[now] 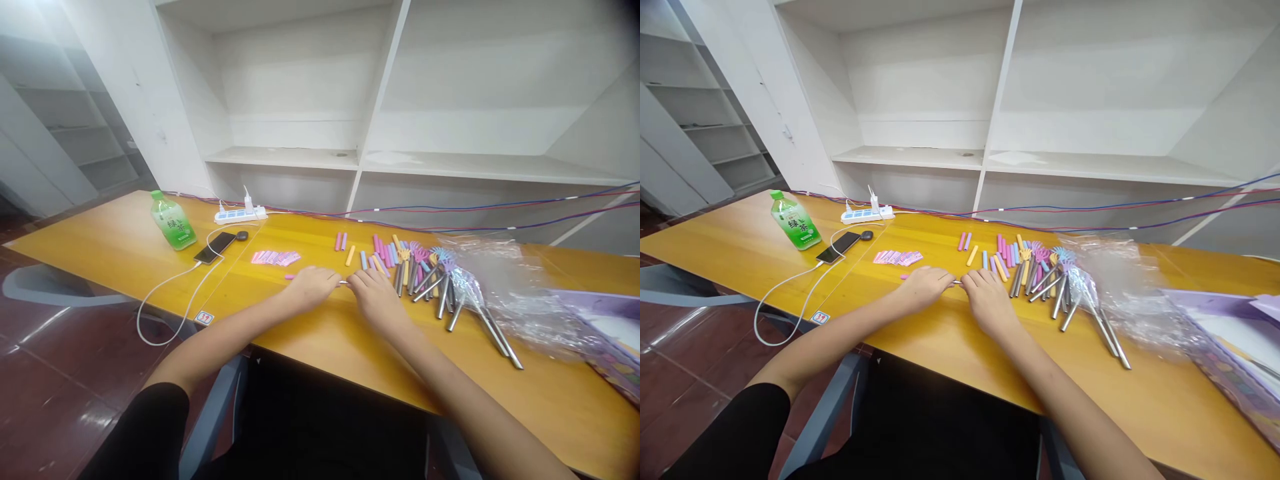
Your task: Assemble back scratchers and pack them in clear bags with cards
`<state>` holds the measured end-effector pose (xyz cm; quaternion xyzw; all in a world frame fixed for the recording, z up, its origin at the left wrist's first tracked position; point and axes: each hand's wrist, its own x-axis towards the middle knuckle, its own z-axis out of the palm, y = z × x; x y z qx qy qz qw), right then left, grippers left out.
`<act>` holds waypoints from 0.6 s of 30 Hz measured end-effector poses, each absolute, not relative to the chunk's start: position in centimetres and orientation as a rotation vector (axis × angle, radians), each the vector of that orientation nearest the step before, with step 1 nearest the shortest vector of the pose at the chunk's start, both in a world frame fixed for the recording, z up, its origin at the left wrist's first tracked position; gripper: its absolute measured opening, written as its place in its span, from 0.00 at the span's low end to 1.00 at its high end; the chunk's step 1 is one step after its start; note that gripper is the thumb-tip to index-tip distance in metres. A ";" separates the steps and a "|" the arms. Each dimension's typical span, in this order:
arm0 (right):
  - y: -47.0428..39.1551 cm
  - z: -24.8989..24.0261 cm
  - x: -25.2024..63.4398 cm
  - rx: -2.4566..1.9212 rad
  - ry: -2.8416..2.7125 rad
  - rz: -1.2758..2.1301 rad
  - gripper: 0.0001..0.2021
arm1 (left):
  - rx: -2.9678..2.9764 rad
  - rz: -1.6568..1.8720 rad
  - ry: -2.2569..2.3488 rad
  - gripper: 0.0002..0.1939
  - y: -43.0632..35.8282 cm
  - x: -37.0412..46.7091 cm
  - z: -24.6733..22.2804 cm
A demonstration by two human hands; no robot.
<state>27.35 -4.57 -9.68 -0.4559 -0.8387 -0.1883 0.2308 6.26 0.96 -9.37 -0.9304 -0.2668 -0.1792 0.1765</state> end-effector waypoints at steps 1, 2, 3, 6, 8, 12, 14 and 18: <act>-4.6 -9.6 27.3 -1.253 -2.306 -0.511 0.11 | -2.627 -0.520 -0.745 0.15 0.9 6.3 -9.2; -4.6 -9.4 27.3 -1.250 -2.305 -0.504 0.11 | -2.620 -0.534 -0.737 0.16 0.9 6.3 -9.1; -4.6 -9.4 27.3 -1.245 -2.306 -0.499 0.11 | -2.616 -0.544 -0.730 0.18 0.8 6.3 -9.0; -4.7 -9.3 27.2 -1.231 -2.311 -0.507 0.12 | -2.618 -0.548 -0.721 0.21 0.8 6.4 -8.7; -4.7 -9.3 27.2 -1.226 -2.306 -0.525 0.12 | -2.618 -0.540 -0.716 0.20 0.7 6.4 -8.6; -4.7 -9.1 27.1 -1.224 -2.247 -0.568 0.13 | -2.591 -0.552 -0.666 0.19 0.8 6.5 -8.2; -4.7 -8.9 27.1 -1.234 -2.221 -0.589 0.12 | -2.562 -0.570 -0.642 0.18 1.0 6.4 -8.0; -4.4 -8.7 27.4 -1.239 -2.211 -0.623 0.12 | -2.538 -0.546 -0.616 0.14 1.4 6.1 -7.5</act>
